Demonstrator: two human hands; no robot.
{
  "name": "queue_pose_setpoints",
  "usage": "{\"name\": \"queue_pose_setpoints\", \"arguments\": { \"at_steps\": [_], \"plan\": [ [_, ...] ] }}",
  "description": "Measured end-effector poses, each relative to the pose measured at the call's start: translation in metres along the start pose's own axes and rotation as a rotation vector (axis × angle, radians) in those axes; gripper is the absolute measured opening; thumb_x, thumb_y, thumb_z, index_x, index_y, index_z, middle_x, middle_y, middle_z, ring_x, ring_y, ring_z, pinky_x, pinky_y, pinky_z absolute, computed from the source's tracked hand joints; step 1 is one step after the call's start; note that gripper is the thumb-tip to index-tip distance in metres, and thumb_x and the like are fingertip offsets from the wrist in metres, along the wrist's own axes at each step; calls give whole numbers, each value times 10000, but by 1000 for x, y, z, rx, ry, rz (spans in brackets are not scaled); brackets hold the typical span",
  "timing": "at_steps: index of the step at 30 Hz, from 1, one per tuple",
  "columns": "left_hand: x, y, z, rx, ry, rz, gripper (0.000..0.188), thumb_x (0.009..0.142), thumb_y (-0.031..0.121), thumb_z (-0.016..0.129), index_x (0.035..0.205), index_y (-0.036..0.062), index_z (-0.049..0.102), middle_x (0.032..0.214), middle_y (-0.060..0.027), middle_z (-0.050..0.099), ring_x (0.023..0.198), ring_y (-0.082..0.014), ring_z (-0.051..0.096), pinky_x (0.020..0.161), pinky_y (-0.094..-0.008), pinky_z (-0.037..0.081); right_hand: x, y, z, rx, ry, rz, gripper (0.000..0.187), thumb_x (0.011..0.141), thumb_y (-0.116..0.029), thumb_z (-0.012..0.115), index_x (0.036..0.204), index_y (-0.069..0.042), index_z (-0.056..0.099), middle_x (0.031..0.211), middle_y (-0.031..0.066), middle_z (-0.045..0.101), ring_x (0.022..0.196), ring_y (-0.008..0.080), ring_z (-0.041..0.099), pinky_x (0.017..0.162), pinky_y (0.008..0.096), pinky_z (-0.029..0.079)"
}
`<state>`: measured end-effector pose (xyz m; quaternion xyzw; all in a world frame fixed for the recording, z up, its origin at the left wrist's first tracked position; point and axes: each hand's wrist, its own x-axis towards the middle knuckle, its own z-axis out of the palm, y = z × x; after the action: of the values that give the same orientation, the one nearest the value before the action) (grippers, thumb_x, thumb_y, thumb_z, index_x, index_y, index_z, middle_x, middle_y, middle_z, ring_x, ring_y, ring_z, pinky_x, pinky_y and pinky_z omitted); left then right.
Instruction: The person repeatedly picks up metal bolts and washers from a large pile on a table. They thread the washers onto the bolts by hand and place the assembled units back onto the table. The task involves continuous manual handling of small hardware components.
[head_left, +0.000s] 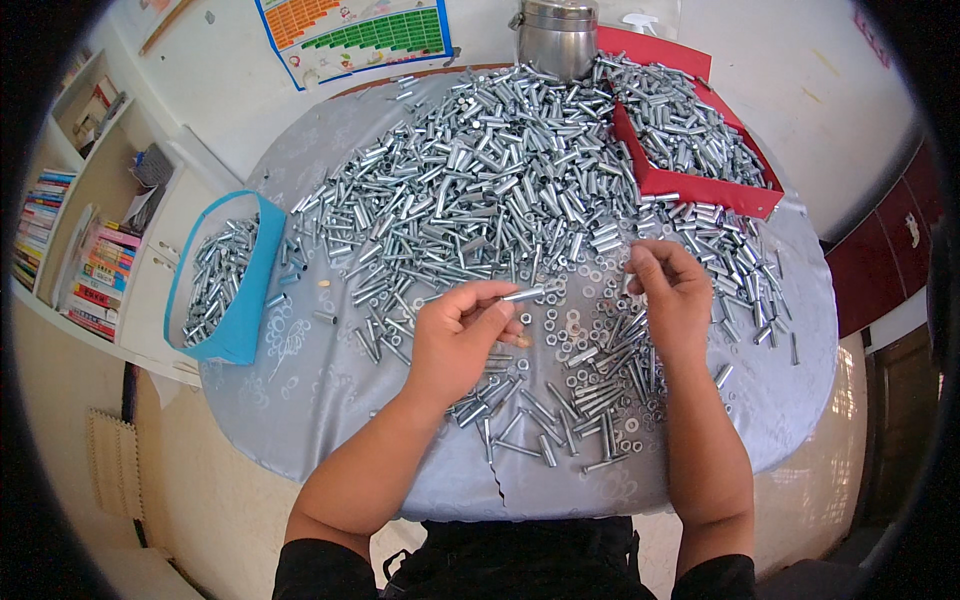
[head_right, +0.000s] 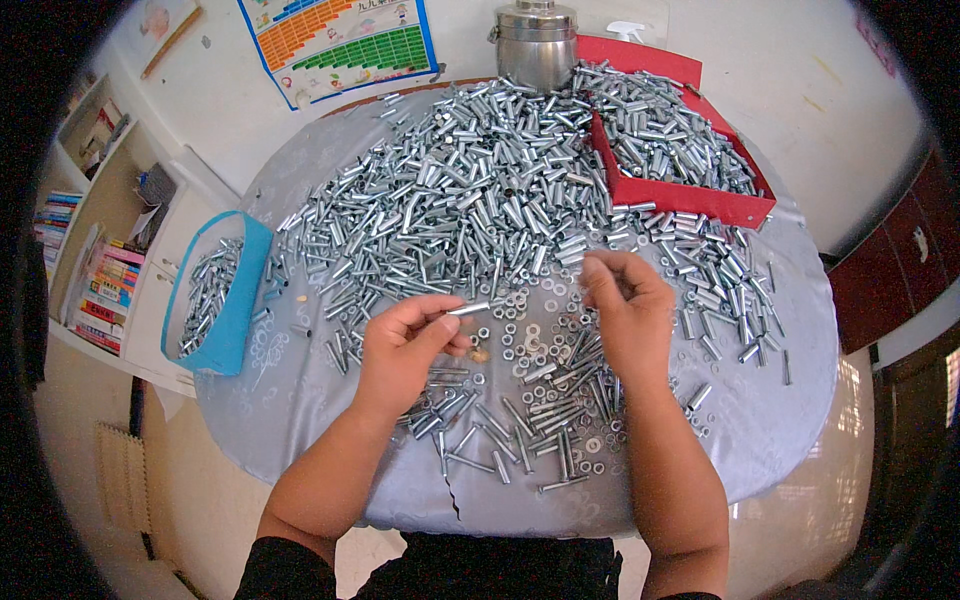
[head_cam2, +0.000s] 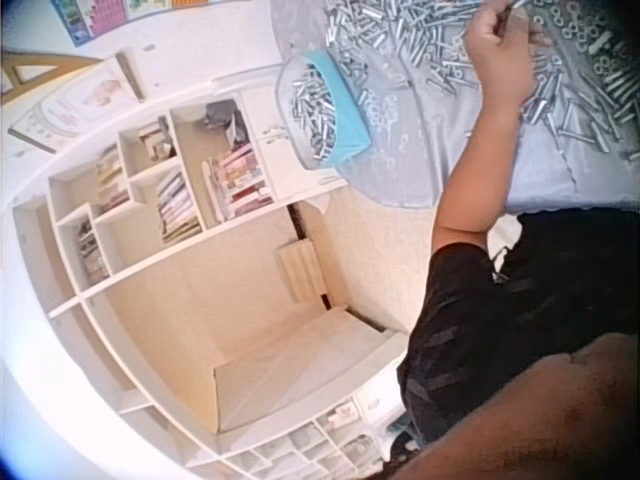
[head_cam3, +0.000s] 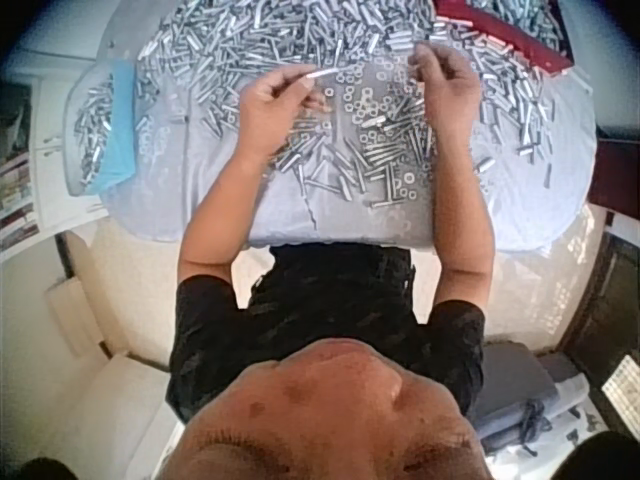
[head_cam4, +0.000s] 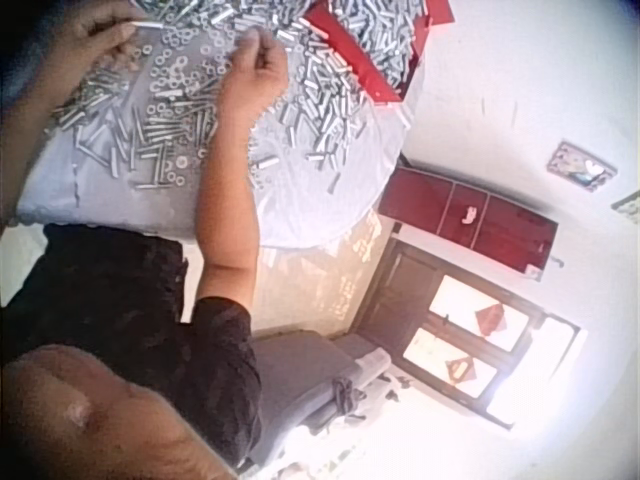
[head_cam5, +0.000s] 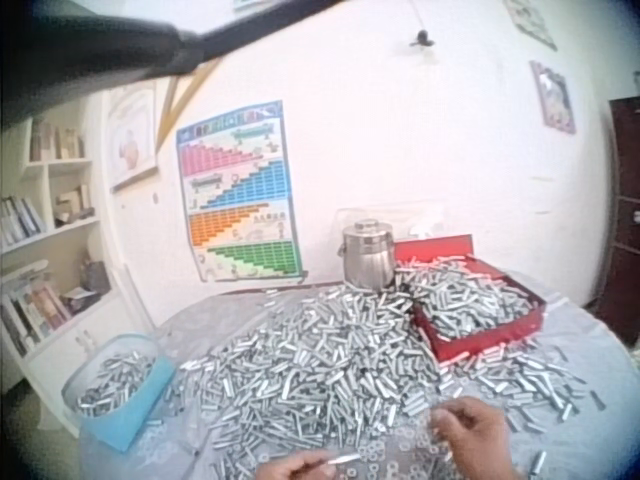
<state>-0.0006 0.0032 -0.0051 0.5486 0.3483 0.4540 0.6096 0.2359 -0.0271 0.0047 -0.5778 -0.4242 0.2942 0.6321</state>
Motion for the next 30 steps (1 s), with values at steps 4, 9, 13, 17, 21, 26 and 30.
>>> {"name": "queue_pose_setpoints", "arguments": {
  "at_steps": [4,9,13,17,21,26,30],
  "plan": [
    [1,0,-4,16,55,-34,210,916,25,587,1115,-27,627,948,-109,696,755,-144,667,674,-275,564,6,7,-4,-299,60,-104,114,852,-99,688,914,-4,702,796,60,678,686,139,617,626,270,487],
    [2,-2,-2,7,28,-64,209,914,29,589,1115,-14,631,950,-103,697,748,-138,666,662,-270,563,9,17,-4,-694,-143,-445,97,760,-87,713,846,-45,715,820,129,661,795,304,625,720,374,496],
    [2,-3,-2,18,28,-68,204,914,31,591,1109,-14,635,952,-101,698,746,-134,666,665,-265,561,10,17,-1,-775,-299,-509,107,729,-108,726,824,-60,718,813,122,646,808,316,606,754,414,485],
    [2,-2,-1,17,19,-65,206,916,31,588,1112,-13,637,951,-100,699,751,-130,664,671,-265,561,8,19,3,-838,-322,-522,112,727,-124,726,826,-72,722,819,110,628,822,309,592,763,418,477],
    [2,-2,0,31,3,-67,211,918,27,584,1117,-15,636,951,-100,699,754,-128,663,675,-265,562,8,20,5,-872,-315,-519,93,728,-119,722,808,-72,716,825,105,615,832,310,584,783,420,465],
    [2,-4,-1,25,1,-65,211,917,26,586,1117,-21,635,958,-103,699,752,-128,663,675,-265,561,6,17,7,-879,-329,-488,118,721,-77,718,826,-43,679,812,119,615,828,317,592,761,411,470],
    [2,-3,-1,36,-8,-66,214,918,29,592,1121,-23,634,966,-107,700,753,-133,667,674,-265,560,1,12,8,-699,-314,-330,113,772,-69,706,860,-36,641,808,106,623,749,265,606,693,361,487]
  ]
}}
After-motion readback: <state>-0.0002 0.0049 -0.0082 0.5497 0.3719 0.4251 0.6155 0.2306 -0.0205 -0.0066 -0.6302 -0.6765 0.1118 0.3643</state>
